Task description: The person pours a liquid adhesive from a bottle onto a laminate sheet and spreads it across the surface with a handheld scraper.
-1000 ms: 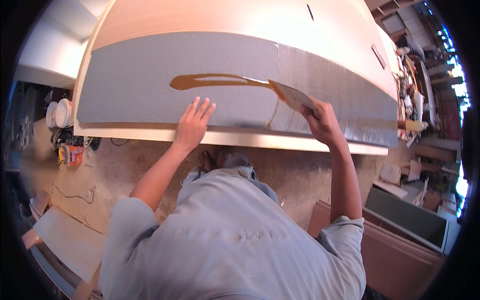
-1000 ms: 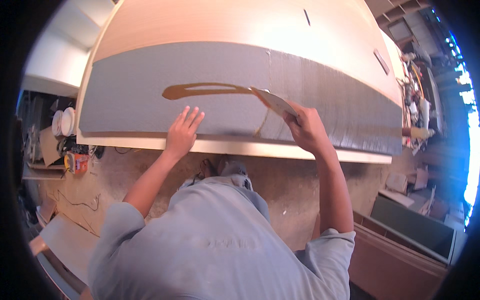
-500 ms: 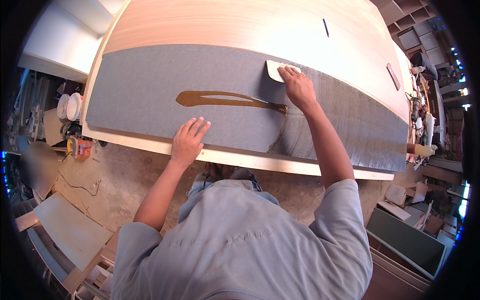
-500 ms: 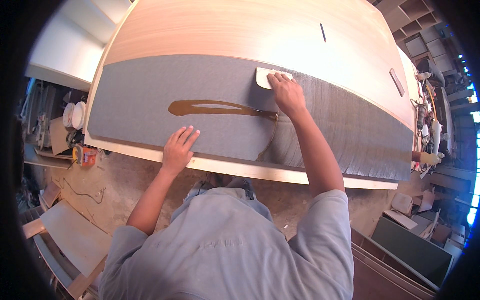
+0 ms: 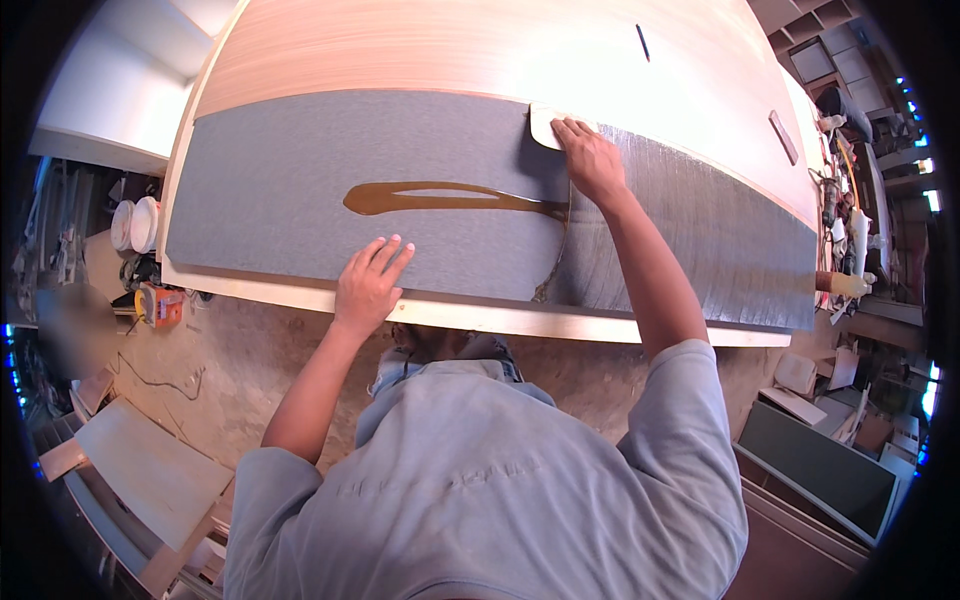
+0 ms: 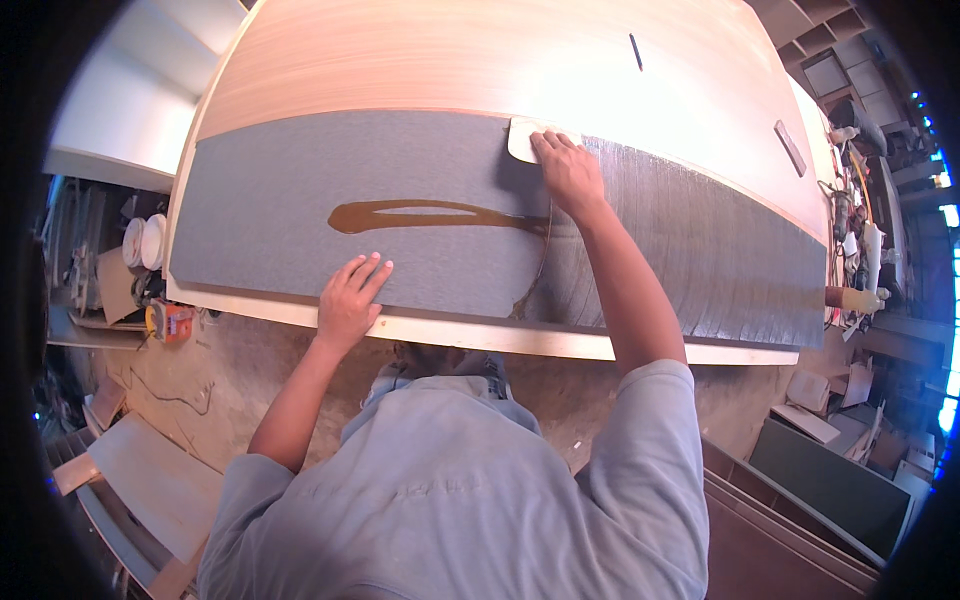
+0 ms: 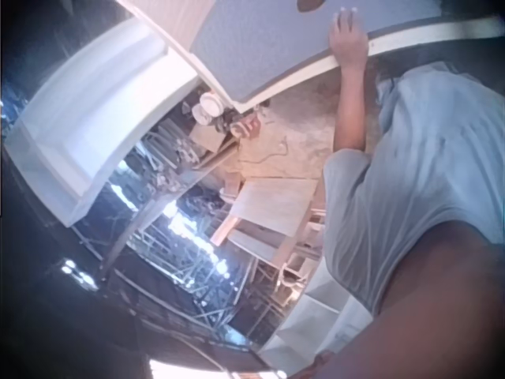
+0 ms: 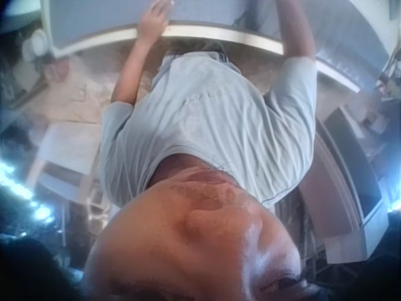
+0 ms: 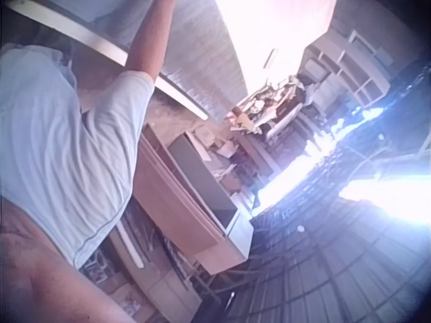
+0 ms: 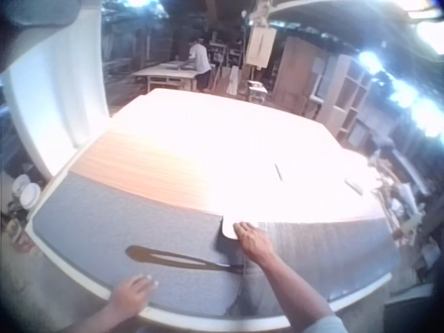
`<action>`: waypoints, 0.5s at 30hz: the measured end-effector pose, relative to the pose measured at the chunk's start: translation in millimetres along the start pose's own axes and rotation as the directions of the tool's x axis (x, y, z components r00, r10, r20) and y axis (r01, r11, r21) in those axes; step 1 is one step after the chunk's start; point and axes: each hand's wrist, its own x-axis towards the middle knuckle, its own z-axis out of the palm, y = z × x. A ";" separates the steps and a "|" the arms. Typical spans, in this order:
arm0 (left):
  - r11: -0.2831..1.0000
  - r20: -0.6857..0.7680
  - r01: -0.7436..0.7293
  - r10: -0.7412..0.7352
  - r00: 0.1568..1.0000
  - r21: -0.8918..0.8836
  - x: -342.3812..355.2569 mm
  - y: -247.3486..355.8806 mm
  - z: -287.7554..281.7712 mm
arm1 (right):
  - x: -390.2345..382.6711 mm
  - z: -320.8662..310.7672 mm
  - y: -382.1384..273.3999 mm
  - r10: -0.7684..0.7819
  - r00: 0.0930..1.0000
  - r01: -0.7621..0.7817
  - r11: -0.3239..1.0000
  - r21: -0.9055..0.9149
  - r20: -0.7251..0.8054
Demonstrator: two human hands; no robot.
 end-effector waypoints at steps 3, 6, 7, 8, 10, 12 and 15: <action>1.000 -0.011 -0.018 0.018 1.000 0.011 1.9 -0.9 -1.8 | 2.1 4.4 8.5 0.014 1.000 -0.014 0.999 0.042 0.001; 1.000 0.002 -0.010 0.011 1.000 -0.021 0.7 -5.6 1.0 | -3.3 -16.1 3.5 0.034 0.987 -0.032 0.999 -0.015 0.160; 1.000 -0.017 -0.023 0.023 1.000 0.001 0.0 -7.5 2.4 | -13.0 -24.2 -0.7 0.014 0.975 -0.020 1.000 0.024 0.221; 1.000 -0.006 -0.022 0.022 1.000 -0.007 -2.4 -8.8 2.2 | -25.5 -30.8 -7.8 -0.006 0.960 -0.013 0.998 0.065 0.280; 0.999 -0.010 -0.026 0.026 1.000 -0.023 1.0 -11.1 1.4 | -61.4 -47.8 -33.0 0.054 0.917 -0.073 0.997 0.035 0.396; 0.999 -0.037 -0.046 0.045 0.998 -0.027 4.2 -13.0 4.0 | -107.6 -57.0 -61.9 0.074 0.896 -0.071 0.997 -0.022 0.438; 0.997 -0.053 -0.062 0.059 0.997 -0.048 5.4 -15.3 7.5 | -170.9 -66.1 -107.3 0.071 0.941 -0.104 0.991 0.082 0.330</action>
